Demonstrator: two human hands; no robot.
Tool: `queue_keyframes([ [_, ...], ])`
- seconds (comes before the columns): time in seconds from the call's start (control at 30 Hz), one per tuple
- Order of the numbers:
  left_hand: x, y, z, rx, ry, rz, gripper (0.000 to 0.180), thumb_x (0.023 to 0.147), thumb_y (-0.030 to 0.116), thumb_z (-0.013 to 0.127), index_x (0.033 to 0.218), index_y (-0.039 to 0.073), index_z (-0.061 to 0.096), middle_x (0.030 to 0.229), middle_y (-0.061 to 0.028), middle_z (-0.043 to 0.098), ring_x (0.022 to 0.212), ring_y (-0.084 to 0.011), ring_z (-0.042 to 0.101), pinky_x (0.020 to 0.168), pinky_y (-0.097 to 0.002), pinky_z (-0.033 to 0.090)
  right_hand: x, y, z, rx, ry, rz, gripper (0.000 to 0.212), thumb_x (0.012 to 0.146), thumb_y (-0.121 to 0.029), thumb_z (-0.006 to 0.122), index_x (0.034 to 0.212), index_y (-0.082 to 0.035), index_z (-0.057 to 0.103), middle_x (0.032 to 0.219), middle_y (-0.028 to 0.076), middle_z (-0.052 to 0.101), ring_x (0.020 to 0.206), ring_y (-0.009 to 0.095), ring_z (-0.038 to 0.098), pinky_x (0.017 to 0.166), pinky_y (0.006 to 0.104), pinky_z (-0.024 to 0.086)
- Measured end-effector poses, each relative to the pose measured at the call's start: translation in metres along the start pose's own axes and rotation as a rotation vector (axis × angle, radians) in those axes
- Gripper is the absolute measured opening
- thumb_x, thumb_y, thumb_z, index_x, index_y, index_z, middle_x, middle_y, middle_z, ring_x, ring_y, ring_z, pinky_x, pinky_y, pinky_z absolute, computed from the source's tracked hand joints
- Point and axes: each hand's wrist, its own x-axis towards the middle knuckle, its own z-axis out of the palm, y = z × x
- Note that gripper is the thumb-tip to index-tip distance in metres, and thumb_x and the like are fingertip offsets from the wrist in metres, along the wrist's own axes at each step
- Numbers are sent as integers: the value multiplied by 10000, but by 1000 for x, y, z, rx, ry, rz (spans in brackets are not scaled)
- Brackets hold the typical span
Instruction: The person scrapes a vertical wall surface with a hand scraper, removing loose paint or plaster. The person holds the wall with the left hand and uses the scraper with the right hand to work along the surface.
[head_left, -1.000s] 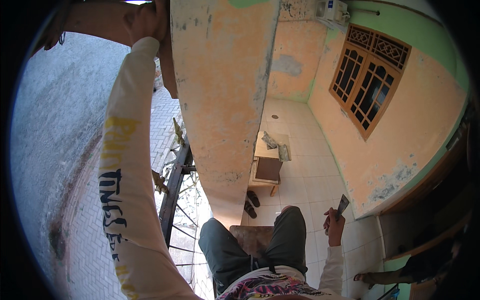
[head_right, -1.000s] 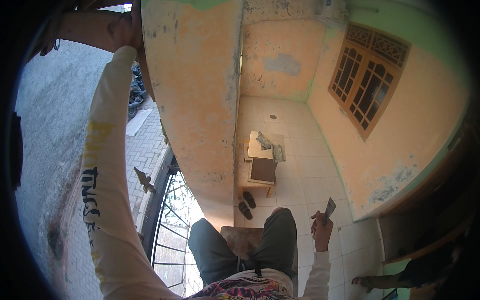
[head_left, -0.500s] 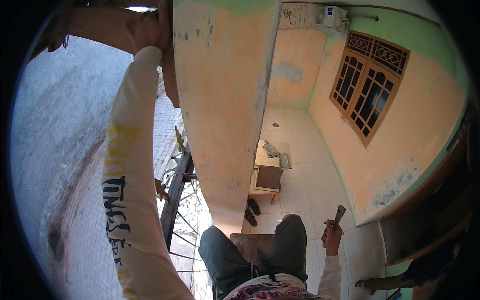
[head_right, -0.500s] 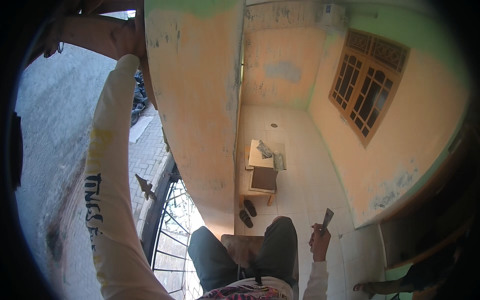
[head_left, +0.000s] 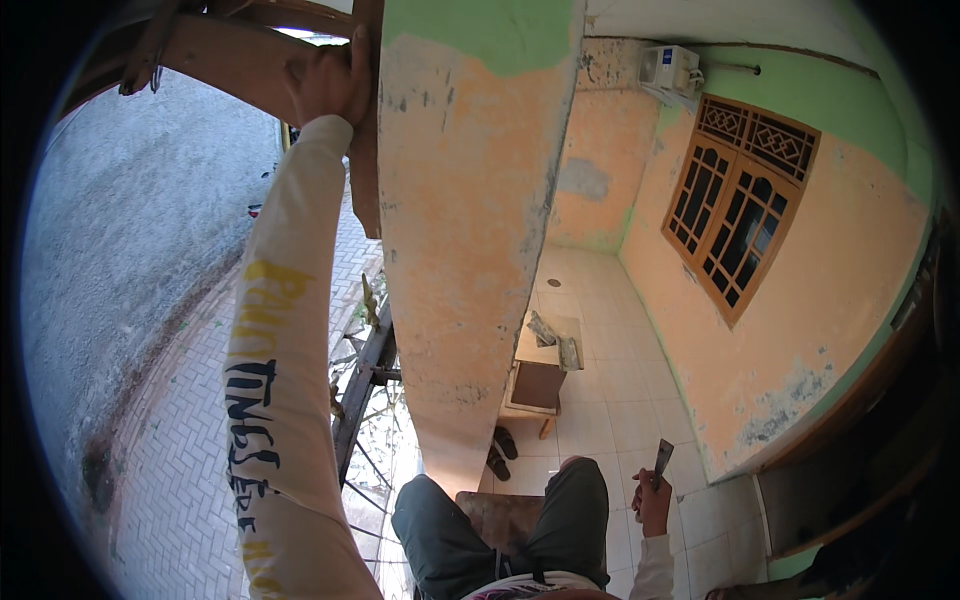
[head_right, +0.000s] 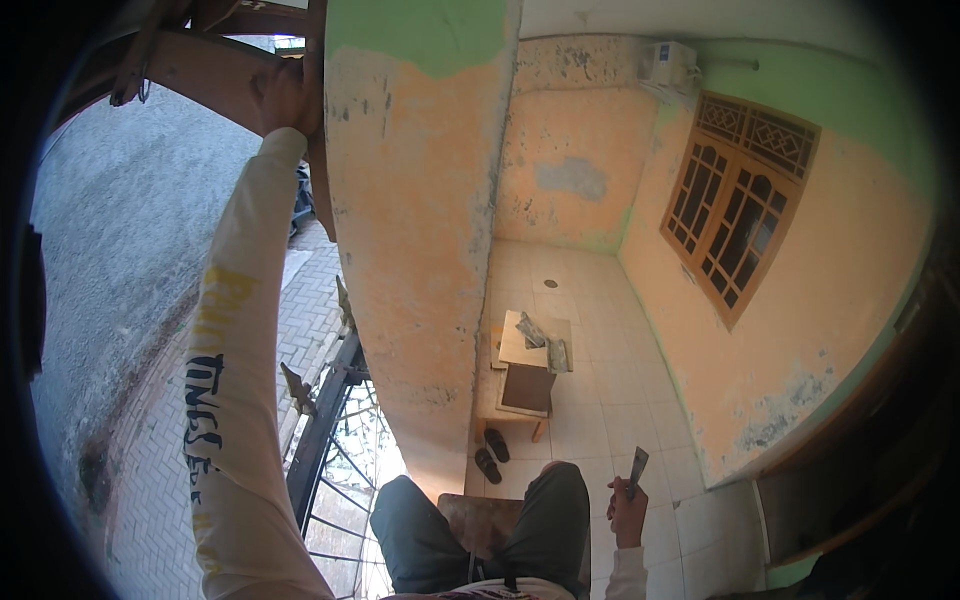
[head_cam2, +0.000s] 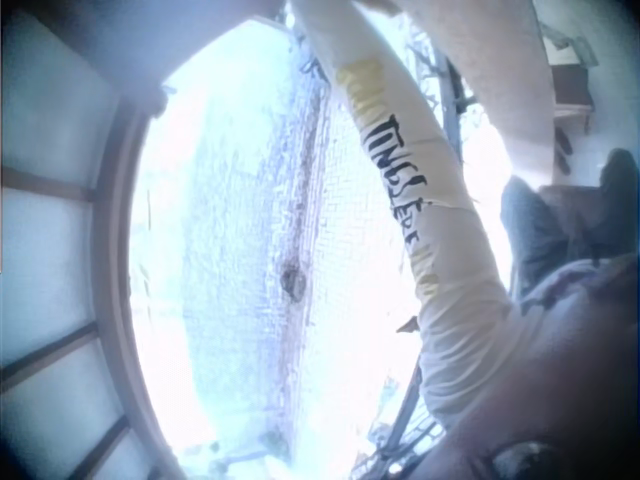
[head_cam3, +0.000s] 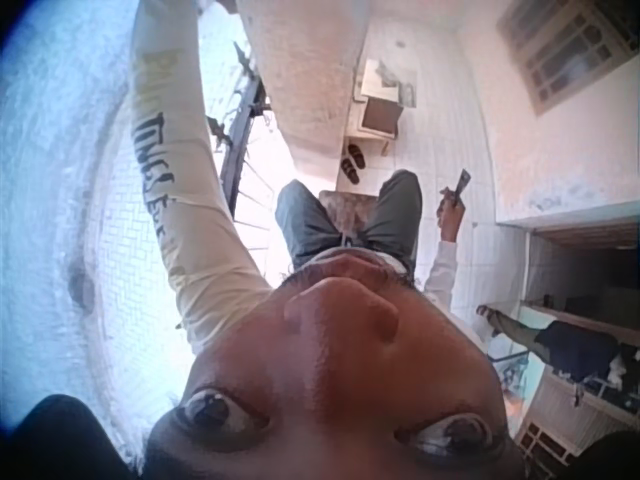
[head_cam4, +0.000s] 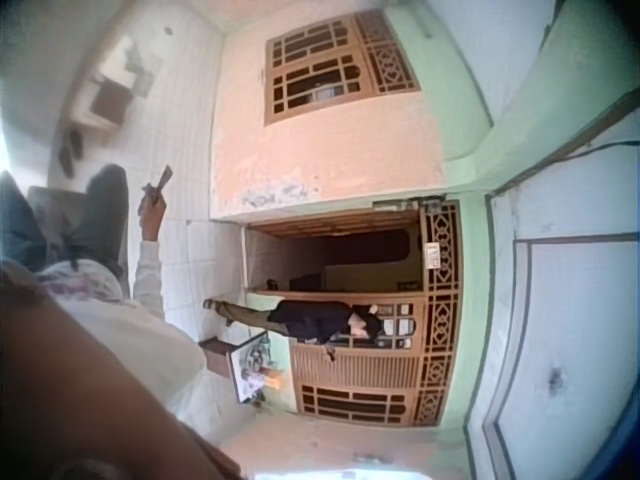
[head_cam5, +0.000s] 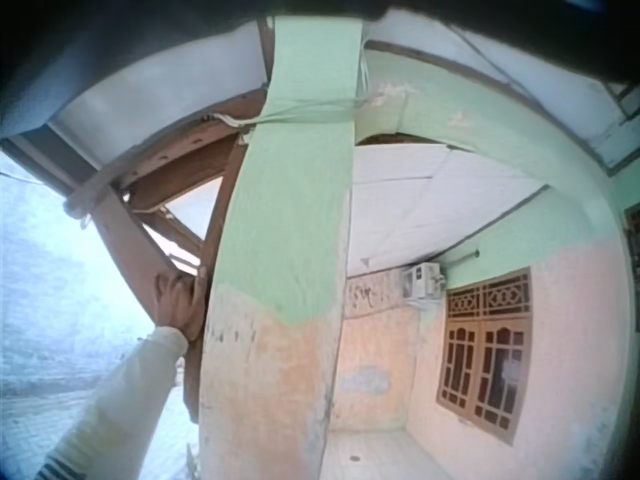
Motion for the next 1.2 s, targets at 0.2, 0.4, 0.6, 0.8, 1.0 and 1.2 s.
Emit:
queue_keyframes([
  [0.2,4,-4,5,3,5,5,774,1024,589,163,1179,62,707,1228,-210,655,1290,-328,520,1189,-619,82,1,6,2,0,-7,0,271,996,-268,626,865,-31,620,545,-38,428,402,60,396,366,254,337],
  [0.4,1,2,-2,8,-94,-28,773,1023,594,159,1217,68,692,1283,-211,629,1299,-334,520,1195,-618,66,1,6,4,0,-29,10,276,994,-274,630,865,-30,623,547,-40,431,405,56,398,368,251,338],
  [0.6,1,-3,4,-7,22,-1,766,1029,582,167,1184,56,702,1246,-211,644,1286,-328,524,1189,-619,82,4,7,7,-9,-49,-3,275,994,-274,631,866,-31,624,546,-43,431,405,50,397,367,246,331],
  [0.8,1,3,-2,10,-70,-13,758,1034,574,180,1143,41,707,1213,-216,651,1270,-322,531,1182,-620,96,5,10,5,-8,-59,-12,277,992,-275,634,865,-29,624,538,-48,423,400,47,388,363,242,320],
  [1.0,4,-7,7,18,-2,24,762,1032,581,173,1160,46,700,1233,-212,644,1276,-319,530,1180,-622,106,2,11,6,-28,-72,-9,277,995,-274,627,873,-26,638,550,-43,442,425,54,402,392,250,335],
  [1.2,11,-26,30,156,28,152,576,1039,477,220,1242,91,597,1152,-190,679,1186,-343,577,1094,-639,232,24,-65,50,-597,-182,-471,256,1021,-227,567,1067,-1,677,681,117,609,570,166,516,571,318,434],
])
